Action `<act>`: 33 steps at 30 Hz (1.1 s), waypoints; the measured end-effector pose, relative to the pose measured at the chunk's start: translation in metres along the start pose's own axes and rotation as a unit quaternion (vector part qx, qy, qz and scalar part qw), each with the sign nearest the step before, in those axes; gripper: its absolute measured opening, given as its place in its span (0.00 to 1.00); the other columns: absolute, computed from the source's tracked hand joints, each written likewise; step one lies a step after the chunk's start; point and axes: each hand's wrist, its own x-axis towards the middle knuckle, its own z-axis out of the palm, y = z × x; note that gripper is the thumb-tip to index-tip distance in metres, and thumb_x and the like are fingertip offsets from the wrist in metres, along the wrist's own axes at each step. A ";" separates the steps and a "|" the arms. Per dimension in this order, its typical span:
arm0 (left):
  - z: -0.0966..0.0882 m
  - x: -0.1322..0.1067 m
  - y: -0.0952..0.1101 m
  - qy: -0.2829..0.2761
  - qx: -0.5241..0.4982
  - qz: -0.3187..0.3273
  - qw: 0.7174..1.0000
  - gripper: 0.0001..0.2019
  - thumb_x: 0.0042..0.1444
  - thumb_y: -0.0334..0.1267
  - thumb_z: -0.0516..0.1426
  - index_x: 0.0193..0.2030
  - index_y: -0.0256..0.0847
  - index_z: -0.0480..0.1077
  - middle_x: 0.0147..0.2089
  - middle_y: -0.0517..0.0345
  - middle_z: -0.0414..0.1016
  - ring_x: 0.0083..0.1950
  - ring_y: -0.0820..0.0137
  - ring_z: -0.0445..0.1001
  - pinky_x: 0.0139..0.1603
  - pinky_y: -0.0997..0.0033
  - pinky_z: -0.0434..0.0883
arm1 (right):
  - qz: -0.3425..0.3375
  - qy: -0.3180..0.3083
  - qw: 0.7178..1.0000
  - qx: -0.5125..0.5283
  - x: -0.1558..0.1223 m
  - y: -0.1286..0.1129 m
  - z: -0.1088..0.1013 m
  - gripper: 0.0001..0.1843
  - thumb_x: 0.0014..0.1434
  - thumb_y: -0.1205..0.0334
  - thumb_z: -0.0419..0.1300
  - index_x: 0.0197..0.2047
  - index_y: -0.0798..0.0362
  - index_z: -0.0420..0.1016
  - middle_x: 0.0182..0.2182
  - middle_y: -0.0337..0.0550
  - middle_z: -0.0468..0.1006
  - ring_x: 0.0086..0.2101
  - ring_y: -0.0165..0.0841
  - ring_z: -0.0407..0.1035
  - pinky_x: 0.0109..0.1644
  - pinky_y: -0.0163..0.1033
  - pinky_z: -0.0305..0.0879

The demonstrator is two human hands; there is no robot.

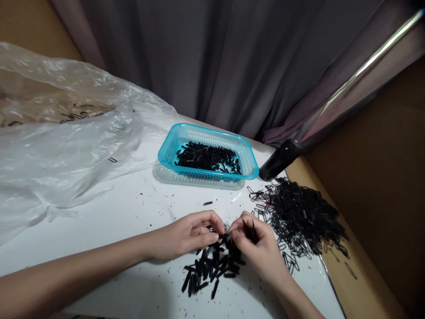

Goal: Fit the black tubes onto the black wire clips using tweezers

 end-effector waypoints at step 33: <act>0.008 0.004 -0.005 -0.031 -0.073 0.001 0.997 0.21 0.63 0.58 0.57 0.38 0.41 0.58 0.34 0.56 0.82 0.13 0.82 0.68 0.12 0.84 0.52 | 0.230 -0.180 0.874 0.388 0.002 0.009 0.015 0.28 0.55 0.42 0.68 0.24 0.50 0.57 0.14 0.25 0.58 0.13 0.17 0.37 0.16 0.30 0.31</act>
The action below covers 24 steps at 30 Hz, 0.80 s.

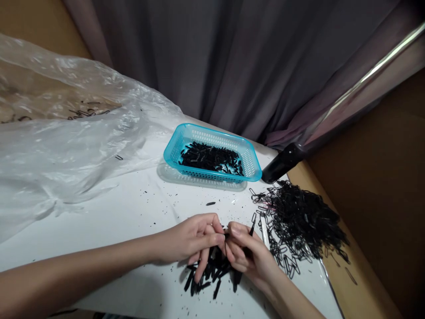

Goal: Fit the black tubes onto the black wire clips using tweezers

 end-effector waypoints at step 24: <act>0.001 -0.005 -0.001 -0.034 -0.010 -0.039 0.999 0.21 0.64 0.59 0.56 0.40 0.42 0.57 0.24 0.64 0.78 0.12 0.78 0.69 0.13 0.84 0.59 | 0.032 0.038 0.997 -0.055 -0.002 -0.005 -0.001 0.12 0.46 0.61 0.70 0.25 0.54 0.69 0.14 0.30 0.68 0.14 0.19 0.46 0.18 0.30 0.35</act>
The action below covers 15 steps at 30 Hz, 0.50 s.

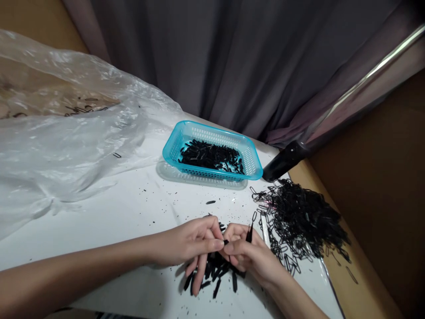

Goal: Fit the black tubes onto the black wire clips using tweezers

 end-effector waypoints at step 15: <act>-0.003 0.003 -0.005 -0.043 -0.065 -0.005 0.997 0.22 0.62 0.59 0.58 0.39 0.42 0.59 0.19 0.63 0.77 0.12 0.76 0.67 0.16 0.81 0.60 | 0.026 -0.008 1.000 -0.005 0.004 0.004 -0.001 0.08 0.43 0.62 0.61 0.25 0.49 0.63 0.10 0.20 0.51 0.13 0.20 0.36 0.16 0.28 0.37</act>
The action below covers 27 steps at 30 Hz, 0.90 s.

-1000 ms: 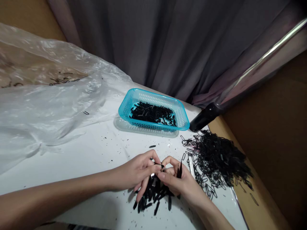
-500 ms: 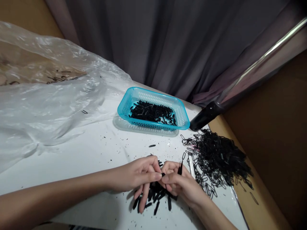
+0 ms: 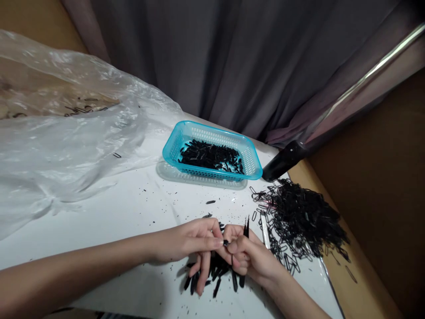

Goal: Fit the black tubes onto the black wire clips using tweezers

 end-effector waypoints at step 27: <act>0.002 -0.003 -0.005 0.189 0.219 0.033 0.957 0.10 0.60 0.43 0.58 0.32 0.41 0.63 0.24 0.64 0.69 0.27 0.74 0.65 0.28 0.75 0.60 | -0.394 0.045 0.681 -0.615 -0.018 -0.003 -0.016 0.17 0.54 0.74 0.48 0.40 0.53 0.74 0.21 0.34 0.68 0.21 0.28 0.61 0.26 0.34 0.52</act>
